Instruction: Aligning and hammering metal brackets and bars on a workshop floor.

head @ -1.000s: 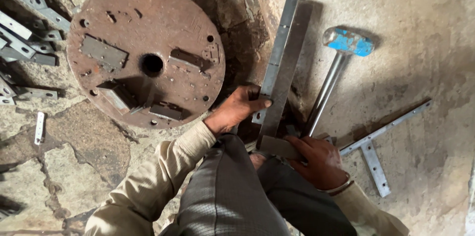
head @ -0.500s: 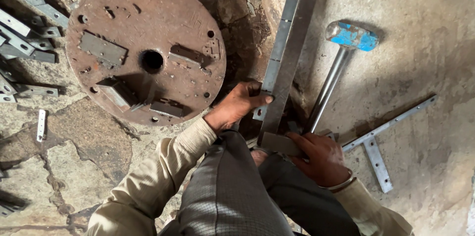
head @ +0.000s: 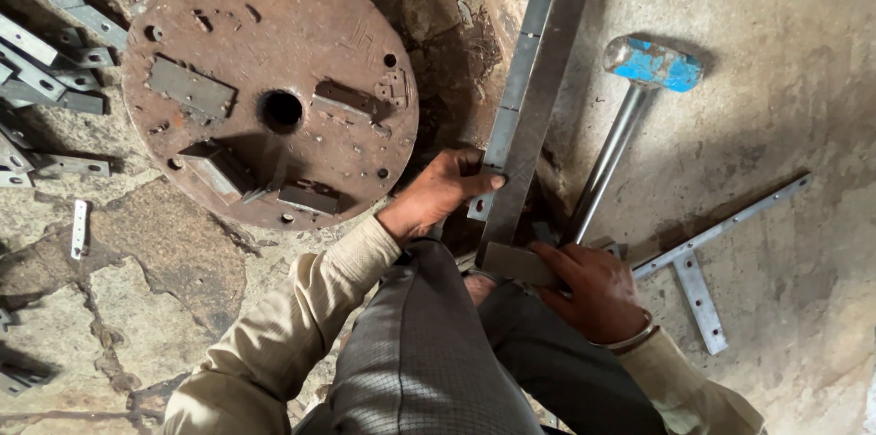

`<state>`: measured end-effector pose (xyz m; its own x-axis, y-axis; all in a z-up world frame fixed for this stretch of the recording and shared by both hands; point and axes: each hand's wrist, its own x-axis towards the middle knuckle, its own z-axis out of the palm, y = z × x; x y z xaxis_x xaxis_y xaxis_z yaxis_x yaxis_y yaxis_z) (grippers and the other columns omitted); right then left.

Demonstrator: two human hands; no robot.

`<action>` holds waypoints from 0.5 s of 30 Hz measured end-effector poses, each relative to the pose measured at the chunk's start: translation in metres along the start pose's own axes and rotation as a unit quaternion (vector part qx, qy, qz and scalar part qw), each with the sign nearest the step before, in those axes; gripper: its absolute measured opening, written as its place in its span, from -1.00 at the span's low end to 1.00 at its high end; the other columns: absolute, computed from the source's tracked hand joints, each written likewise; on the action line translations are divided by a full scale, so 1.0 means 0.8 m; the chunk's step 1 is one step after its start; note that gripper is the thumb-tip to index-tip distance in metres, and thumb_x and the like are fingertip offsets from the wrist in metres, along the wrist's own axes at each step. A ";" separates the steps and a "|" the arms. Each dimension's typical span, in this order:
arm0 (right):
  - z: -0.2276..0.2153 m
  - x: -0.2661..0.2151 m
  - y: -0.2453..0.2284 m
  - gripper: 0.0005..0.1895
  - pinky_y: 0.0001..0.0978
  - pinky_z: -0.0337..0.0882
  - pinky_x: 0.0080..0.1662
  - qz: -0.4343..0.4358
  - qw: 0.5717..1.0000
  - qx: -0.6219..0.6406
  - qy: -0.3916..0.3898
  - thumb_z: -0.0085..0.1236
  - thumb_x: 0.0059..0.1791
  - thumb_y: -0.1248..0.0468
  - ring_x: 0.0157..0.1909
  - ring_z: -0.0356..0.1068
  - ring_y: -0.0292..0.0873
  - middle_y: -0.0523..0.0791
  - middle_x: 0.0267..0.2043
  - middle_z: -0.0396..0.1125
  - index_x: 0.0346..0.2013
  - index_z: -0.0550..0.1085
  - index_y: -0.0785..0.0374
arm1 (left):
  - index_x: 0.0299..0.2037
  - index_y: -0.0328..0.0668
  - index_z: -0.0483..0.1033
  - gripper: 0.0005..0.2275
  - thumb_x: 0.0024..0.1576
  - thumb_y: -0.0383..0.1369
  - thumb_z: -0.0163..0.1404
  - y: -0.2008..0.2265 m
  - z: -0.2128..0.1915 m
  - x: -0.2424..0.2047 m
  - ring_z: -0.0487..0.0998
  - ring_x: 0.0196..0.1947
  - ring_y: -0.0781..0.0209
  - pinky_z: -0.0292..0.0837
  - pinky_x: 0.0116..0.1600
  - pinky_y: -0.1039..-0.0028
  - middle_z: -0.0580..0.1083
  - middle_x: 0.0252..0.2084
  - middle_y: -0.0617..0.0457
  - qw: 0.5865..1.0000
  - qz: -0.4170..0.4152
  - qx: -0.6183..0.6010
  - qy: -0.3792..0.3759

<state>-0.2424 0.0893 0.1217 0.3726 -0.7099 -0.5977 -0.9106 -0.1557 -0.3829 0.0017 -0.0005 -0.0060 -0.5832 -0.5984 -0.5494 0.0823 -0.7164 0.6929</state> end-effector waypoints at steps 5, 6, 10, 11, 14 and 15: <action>-0.012 0.001 -0.006 -0.45 -0.20 0.39 -0.43 -0.020 0.999 0.021 0.045 0.39 -0.21 0.15 -0.49 0.43 -0.14 -0.12 -0.47 0.42 0.05 0.52 0.19 | -0.12 -0.43 0.62 -0.68 0.22 -0.21 0.17 -0.012 -0.002 0.002 0.46 -0.38 0.35 0.42 -0.23 0.46 0.51 -0.34 0.02 1.000 -0.006 -0.002 -0.009; -0.014 0.000 -0.006 -0.49 -0.21 0.41 -0.43 -0.021 0.997 0.034 0.065 0.37 -0.20 0.17 -0.50 0.44 -0.14 -0.12 -0.51 0.43 0.02 0.54 0.21 | -0.15 -0.51 0.62 -0.66 0.29 -0.22 0.15 -0.017 -0.003 0.002 0.38 -0.44 0.32 0.36 -0.30 0.44 0.41 -0.41 -0.02 1.000 -0.012 -0.014 -0.019; 0.029 -0.022 0.044 -0.59 -0.27 0.48 -0.35 -0.036 0.973 0.059 0.219 0.31 -0.09 0.22 -0.44 0.47 -0.16 -0.06 -0.38 0.48 0.00 0.52 0.33 | -0.13 -0.44 0.62 -0.66 0.34 -0.20 0.00 0.009 0.006 -0.008 0.49 -0.46 0.38 0.43 -0.32 0.55 0.55 -0.38 0.02 0.997 -0.005 -0.073 -0.026; 0.039 -0.023 0.061 -0.64 -0.28 0.51 -0.34 0.038 0.954 0.065 0.290 0.30 -0.03 0.23 -0.43 0.48 -0.15 -0.03 -0.33 0.50 0.00 0.53 0.34 | -0.05 -0.37 0.60 -0.69 0.32 -0.21 -0.02 0.026 0.008 -0.013 0.52 -0.46 0.38 0.45 -0.30 0.56 0.57 -0.37 0.04 0.998 -0.013 -0.059 -0.022; 0.035 -0.018 0.099 -0.65 -0.23 0.55 -0.19 0.156 0.902 0.100 0.390 0.30 0.06 0.21 -0.28 0.51 -0.07 0.01 -0.18 0.51 0.05 0.53 0.37 | 0.05 -0.32 0.56 -0.70 0.28 -0.25 -0.02 0.050 0.016 -0.019 0.58 -0.40 0.36 0.52 -0.24 0.54 0.58 -0.31 0.04 0.990 -0.032 -0.133 -0.037; 0.027 -0.016 0.110 -0.60 -0.18 0.56 -0.06 0.197 0.876 0.128 0.421 0.30 0.09 0.17 -0.15 0.52 0.00 0.03 -0.08 0.50 0.09 0.51 0.40 | 0.07 -0.35 0.54 -0.70 0.27 -0.28 0.01 0.055 0.020 -0.018 0.61 -0.34 0.34 0.58 -0.19 0.50 0.58 -0.26 0.02 0.973 -0.043 -0.222 -0.055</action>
<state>-0.3235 0.0996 0.0808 -0.3244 -0.9455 -0.0292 -0.8285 0.2989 -0.4735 0.0006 -0.0174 0.0398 -0.6841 -0.5047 -0.5265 0.3561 -0.8611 0.3629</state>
